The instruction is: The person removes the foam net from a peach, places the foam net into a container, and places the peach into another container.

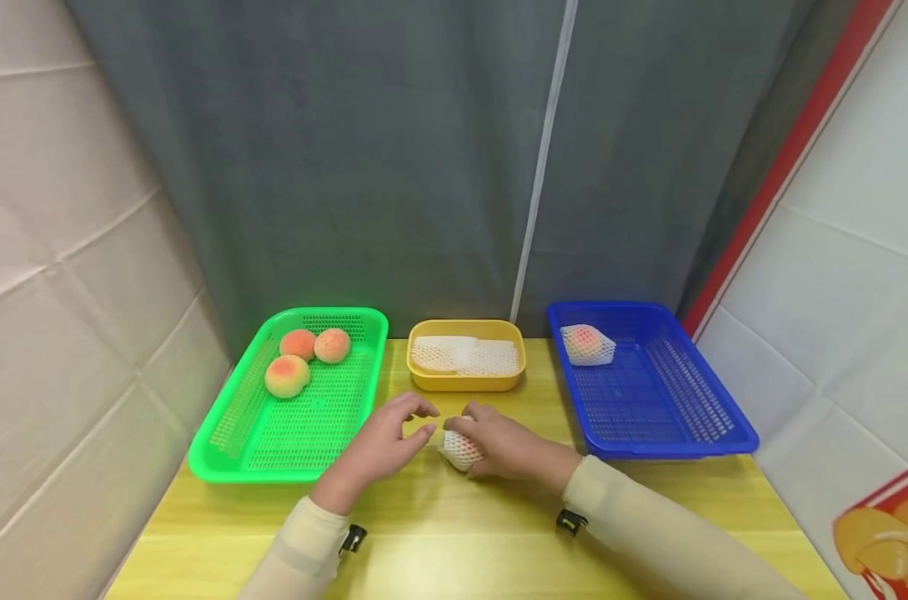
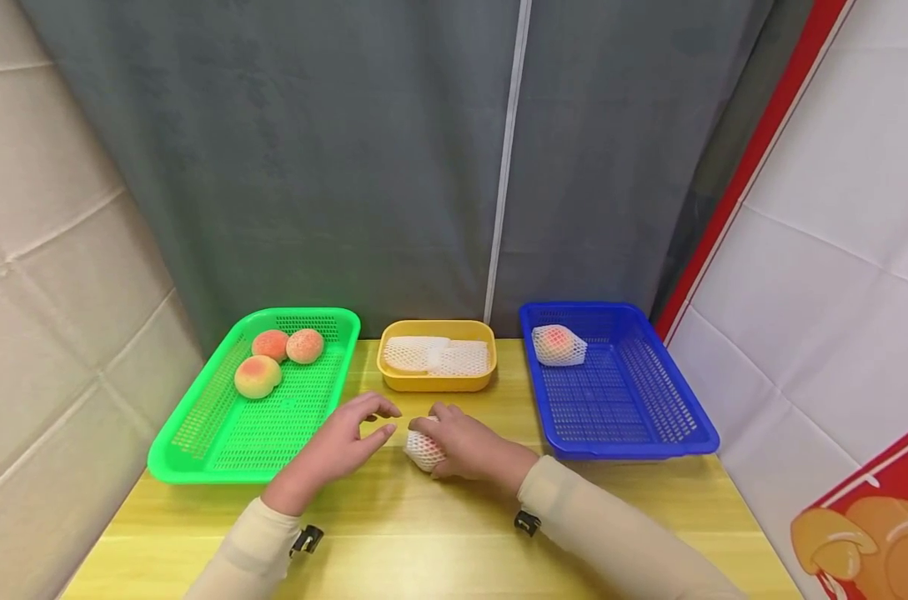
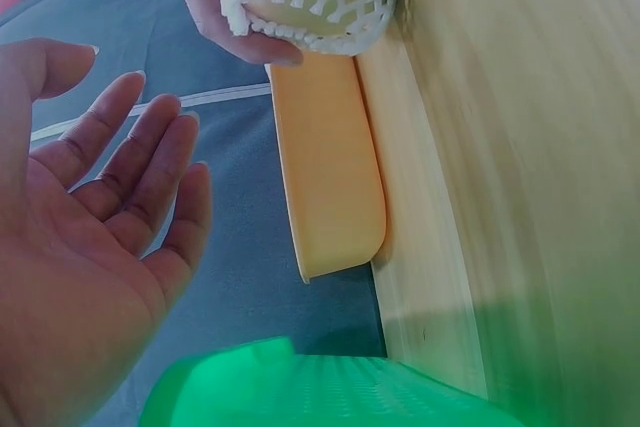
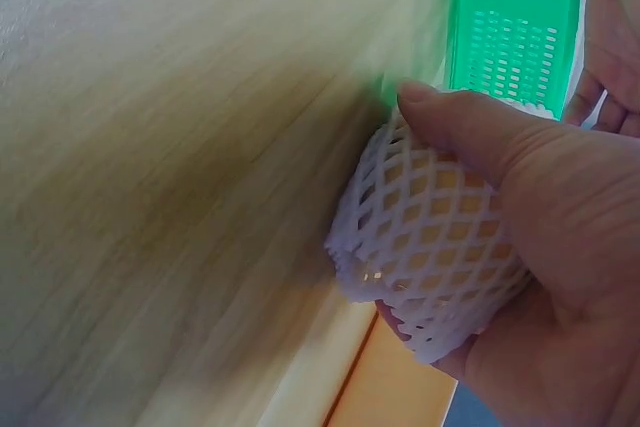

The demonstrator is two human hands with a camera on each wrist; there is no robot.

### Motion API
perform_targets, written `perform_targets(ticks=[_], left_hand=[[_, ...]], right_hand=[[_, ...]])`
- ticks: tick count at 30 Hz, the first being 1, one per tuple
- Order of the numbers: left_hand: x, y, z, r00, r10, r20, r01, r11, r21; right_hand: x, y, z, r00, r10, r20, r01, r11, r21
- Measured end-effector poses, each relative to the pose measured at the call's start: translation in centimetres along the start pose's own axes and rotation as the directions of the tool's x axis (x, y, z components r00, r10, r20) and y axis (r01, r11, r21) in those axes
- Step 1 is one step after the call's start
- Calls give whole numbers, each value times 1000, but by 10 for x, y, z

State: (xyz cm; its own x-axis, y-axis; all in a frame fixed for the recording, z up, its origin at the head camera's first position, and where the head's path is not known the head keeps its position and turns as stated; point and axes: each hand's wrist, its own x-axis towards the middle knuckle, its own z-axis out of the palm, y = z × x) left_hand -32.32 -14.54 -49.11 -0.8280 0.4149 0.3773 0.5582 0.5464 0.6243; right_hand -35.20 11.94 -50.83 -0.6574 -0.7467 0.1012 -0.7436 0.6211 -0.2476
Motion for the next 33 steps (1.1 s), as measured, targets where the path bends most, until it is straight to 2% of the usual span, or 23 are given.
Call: perform_targets(ticks=[5, 14, 17, 21, 24, 27, 30, 33], left_hand=[[0, 0, 2, 1000, 26, -3, -26, 1000, 1], [0, 1, 4, 1000, 28, 0, -28, 999, -22], [0, 4, 7, 1000, 3, -1, -3, 999, -54], [0, 8, 15, 997, -77, -17, 75, 993, -94], [0, 10, 21, 984, -175, -37, 168, 975, -143], [-1, 12, 25, 960, -276, -52, 260, 943, -206], [-3, 13, 29, 932, -357, -61, 333, 911, -245], [-4, 12, 32, 913, -403, -67, 374, 890, -261]], right_hand=[[0, 0, 1, 1000, -1, -10, 1, 1000, -12], [-2, 2, 1, 999, -24, -25, 25, 1000, 11], [-3, 2, 1, 1000, 9, -30, -7, 998, 60], [-10, 3, -3, 993, 107, -53, -97, 980, 171], [-18, 3, -8, 978, 186, -93, -154, 948, 278], [-27, 4, -11, 963, 245, -116, -188, 911, 369], [-35, 5, -10, 953, 281, -114, -213, 888, 407], [-39, 7, -6, 948, 301, -101, -233, 877, 421]])
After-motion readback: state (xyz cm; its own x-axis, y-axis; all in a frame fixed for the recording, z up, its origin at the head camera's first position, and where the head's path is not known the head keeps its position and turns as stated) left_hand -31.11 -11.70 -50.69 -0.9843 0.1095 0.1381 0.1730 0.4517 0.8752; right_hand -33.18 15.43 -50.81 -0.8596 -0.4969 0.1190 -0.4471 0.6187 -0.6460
